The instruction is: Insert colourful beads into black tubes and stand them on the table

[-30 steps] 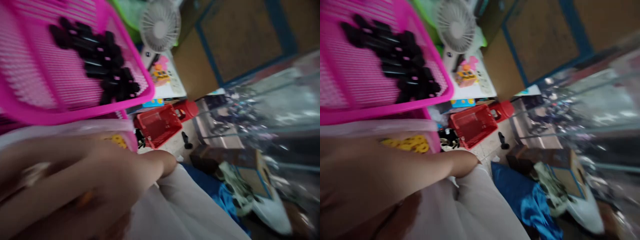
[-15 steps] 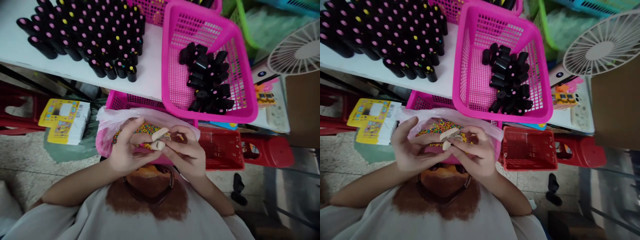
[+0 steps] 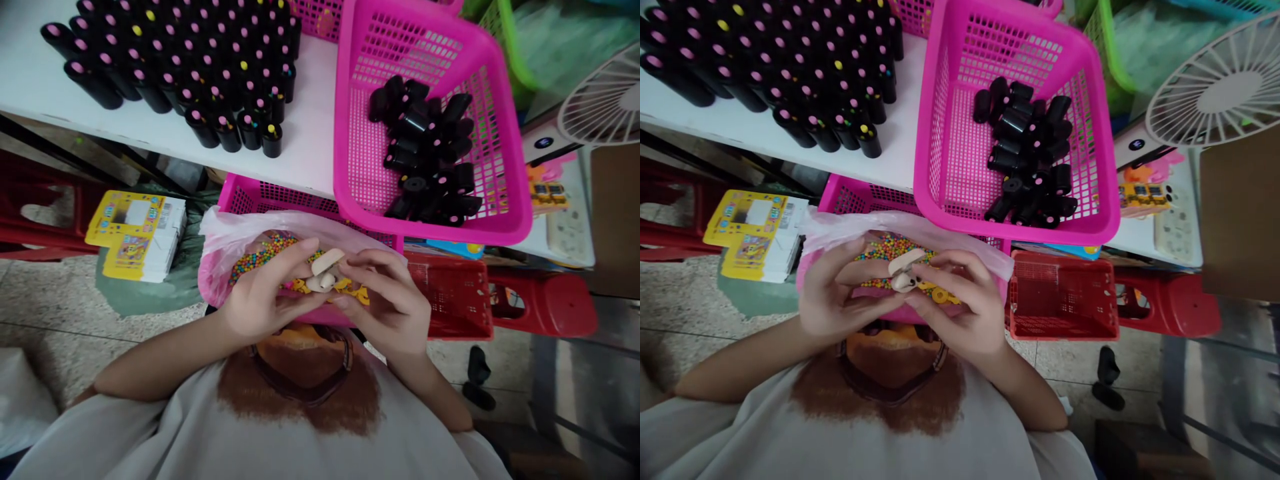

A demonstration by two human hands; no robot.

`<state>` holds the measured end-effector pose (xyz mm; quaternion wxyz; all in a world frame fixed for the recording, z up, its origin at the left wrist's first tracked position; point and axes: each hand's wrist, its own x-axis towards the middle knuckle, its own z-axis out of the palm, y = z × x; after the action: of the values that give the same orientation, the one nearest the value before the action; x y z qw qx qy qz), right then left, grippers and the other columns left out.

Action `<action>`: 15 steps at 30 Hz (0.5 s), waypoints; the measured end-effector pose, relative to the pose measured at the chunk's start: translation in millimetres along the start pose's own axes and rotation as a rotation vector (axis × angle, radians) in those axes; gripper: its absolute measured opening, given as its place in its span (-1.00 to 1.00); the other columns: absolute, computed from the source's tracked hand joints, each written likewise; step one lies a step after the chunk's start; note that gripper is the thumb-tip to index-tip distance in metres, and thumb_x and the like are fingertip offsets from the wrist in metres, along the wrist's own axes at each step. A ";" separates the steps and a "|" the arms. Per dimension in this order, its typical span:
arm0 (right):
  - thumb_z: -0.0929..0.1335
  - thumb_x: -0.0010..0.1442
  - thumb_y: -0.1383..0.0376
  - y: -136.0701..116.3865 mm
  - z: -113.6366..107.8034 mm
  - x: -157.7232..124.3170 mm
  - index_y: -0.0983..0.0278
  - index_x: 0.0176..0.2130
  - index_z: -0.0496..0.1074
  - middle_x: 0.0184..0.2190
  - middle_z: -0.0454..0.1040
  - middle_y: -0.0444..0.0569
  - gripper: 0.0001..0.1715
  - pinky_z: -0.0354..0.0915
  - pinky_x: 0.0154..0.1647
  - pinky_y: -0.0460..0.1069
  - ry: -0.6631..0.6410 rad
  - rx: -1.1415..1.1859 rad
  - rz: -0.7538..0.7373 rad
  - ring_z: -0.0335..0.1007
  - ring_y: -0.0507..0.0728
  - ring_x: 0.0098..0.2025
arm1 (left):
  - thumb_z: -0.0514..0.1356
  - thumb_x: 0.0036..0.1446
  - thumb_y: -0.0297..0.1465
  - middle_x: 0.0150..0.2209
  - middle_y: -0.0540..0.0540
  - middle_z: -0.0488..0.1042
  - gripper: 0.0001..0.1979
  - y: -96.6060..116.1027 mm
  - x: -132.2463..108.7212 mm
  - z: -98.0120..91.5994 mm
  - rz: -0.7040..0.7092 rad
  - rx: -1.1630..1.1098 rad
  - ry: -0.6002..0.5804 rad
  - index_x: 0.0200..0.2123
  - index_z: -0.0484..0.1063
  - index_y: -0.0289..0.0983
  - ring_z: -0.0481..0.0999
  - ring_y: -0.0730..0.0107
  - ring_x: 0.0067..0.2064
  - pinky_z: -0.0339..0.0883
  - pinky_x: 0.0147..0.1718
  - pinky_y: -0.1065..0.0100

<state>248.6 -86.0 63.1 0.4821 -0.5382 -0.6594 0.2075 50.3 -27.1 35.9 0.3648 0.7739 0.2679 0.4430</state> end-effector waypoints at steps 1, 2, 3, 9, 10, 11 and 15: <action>0.51 0.27 0.30 -1.2 1.0 1.2 0.01 0.06 0.65 -0.08 0.54 -0.01 -0.63 0.59 -0.10 0.11 0.006 -0.016 -0.030 0.55 0.17 -0.07 | 0.29 0.37 -0.29 0.02 -0.11 0.69 -0.30 0.4 0.9 0.0 0.015 0.013 -0.016 0.46 0.09 -0.06 0.76 0.35 -0.16 0.68 -0.23 0.44; 0.51 0.28 0.30 -2.3 2.1 2.3 0.02 0.05 0.66 -0.09 0.53 -0.01 -0.65 0.58 -0.13 0.09 0.009 -0.034 -0.058 0.55 0.16 -0.10 | 0.26 0.40 -0.28 0.03 -0.11 0.68 -0.31 0.5 1.8 0.1 0.031 0.022 -0.033 0.47 0.07 -0.05 0.76 0.37 -0.17 0.68 -0.23 0.42; 0.50 0.29 0.31 -3.4 3.2 3.2 0.02 0.03 0.66 -0.09 0.52 -0.02 -0.67 0.58 -0.15 0.08 0.012 -0.052 -0.077 0.54 0.15 -0.11 | 0.23 0.42 -0.27 0.04 -0.11 0.68 -0.32 0.5 2.6 0.2 0.046 0.027 -0.048 0.49 0.05 -0.04 0.75 0.38 -0.18 0.68 -0.22 0.40; 0.50 0.27 0.35 -3.3 0.7 3.9 0.03 -0.03 0.67 -0.10 0.48 -0.01 -0.70 0.58 -0.19 0.10 0.032 -0.116 -0.139 0.53 0.16 -0.12 | 0.30 0.36 -0.29 0.03 -0.08 0.68 -0.24 0.2 1.1 0.9 0.063 0.030 0.001 0.50 0.03 -0.04 0.76 0.35 -0.16 0.69 -0.22 0.41; 0.50 0.28 0.33 -2.3 -1.1 4.0 0.02 -0.03 0.67 -0.10 0.48 -0.01 -0.71 0.58 -0.20 0.09 0.032 -0.113 -0.148 0.52 0.16 -0.13 | 0.32 0.35 -0.32 0.02 -0.06 0.69 -0.23 0.2 0.3 0.9 0.059 0.021 0.006 0.49 0.03 -0.05 0.76 0.35 -0.15 0.69 -0.23 0.45; 0.49 0.28 0.32 -1.3 -2.8 4.3 0.02 -0.03 0.67 -0.10 0.48 -0.01 -0.72 0.57 -0.21 0.08 0.034 -0.106 -0.153 0.52 0.16 -0.13 | 0.32 0.35 -0.35 0.00 -0.04 0.70 -0.23 0.1 -0.4 0.8 0.055 0.010 0.006 0.49 0.03 -0.08 0.76 0.36 -0.14 0.68 -0.24 0.47; 0.50 0.28 0.36 0.9 -6.6 7.1 0.02 -0.01 0.67 -0.08 0.48 -0.01 -0.68 0.54 -0.23 0.06 0.018 -0.082 -0.156 0.50 0.15 -0.11 | 0.33 0.34 -0.40 -0.02 -0.06 0.71 -0.22 -0.9 -1.5 1.1 0.043 -0.037 -0.004 0.48 0.03 -0.15 0.75 0.38 -0.14 0.67 -0.24 0.47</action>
<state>255.0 -80.8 68.3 0.4803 -0.5063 -0.7029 0.1372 50.6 -28.1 34.0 0.3700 0.7733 0.2422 0.4543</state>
